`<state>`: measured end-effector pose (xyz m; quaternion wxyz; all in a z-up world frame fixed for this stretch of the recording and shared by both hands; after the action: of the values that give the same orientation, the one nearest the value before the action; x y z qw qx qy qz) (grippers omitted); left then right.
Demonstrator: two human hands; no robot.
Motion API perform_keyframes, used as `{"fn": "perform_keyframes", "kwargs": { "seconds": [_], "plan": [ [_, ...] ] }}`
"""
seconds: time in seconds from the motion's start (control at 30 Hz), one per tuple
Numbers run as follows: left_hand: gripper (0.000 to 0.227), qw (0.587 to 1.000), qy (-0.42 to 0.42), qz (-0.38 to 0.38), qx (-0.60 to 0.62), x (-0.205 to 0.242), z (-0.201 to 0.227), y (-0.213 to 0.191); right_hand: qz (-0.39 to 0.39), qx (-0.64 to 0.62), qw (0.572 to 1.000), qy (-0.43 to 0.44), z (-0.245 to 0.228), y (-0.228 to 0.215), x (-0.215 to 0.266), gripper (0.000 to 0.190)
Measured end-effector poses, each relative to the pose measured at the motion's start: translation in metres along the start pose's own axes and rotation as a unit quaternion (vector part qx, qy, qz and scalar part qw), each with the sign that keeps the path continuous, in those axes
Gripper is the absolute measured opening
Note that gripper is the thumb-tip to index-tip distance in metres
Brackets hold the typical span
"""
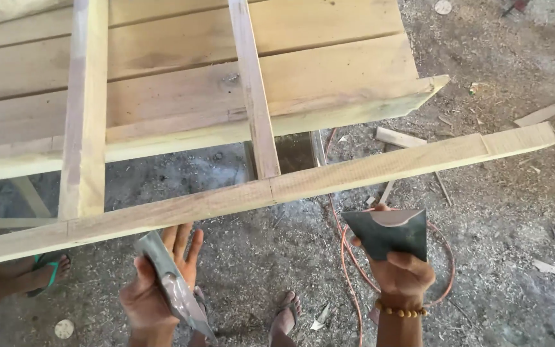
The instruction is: Applying wood filler to a furniture frame and sanding the surface.
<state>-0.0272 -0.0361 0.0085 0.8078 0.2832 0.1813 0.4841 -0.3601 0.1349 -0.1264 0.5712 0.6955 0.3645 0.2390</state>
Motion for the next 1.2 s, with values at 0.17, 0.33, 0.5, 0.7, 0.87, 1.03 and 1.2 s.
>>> {"fn": "perform_keyframes", "kwargs": {
  "seconds": [0.17,0.33,0.5,0.7,0.87,1.03,1.2],
  "plan": [
    [0.064,0.999,0.01,-0.025,0.027,0.001,-0.002,-0.007,0.031,0.014,0.999,0.006,-0.004,0.002,0.011,0.075],
    [0.053,0.999,-0.013,0.005,0.029,0.0,-0.002,-0.013,0.074,0.161,0.983,-0.041,-0.008,0.004,0.037,0.058],
    [0.026,0.999,0.002,-0.021,0.042,0.002,-0.005,-0.021,0.054,0.432,0.881,-0.183,0.01,0.034,0.044,0.051],
    [0.023,0.999,0.025,-0.038,-0.009,-0.005,-0.002,-0.033,-0.027,0.741,0.515,-0.43,0.04,0.054,0.026,0.055],
    [0.022,0.998,0.01,-0.058,-0.036,-0.012,0.003,-0.068,-0.026,0.734,0.415,-0.537,0.037,0.034,0.009,0.051],
    [0.023,0.996,0.028,-0.047,-0.077,-0.023,0.007,-0.082,-0.074,0.728,0.387,-0.561,0.025,0.039,-0.004,0.04],
    [0.032,0.991,0.058,-0.053,-0.111,-0.031,0.008,-0.11,-0.101,0.751,0.365,-0.541,0.013,0.052,-0.022,0.032]
  ]
}}
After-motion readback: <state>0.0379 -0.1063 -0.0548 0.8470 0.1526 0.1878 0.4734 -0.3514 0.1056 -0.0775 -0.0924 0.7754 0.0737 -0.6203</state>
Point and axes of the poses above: each hand's wrist, its own x-axis away from the middle knuckle, its own y-axis out of the palm, z = x × y, the point moved 5 cm from there along -x, towards the middle knuckle, and after that the axes turned 4 degrees about z, right-handed, at the moved point
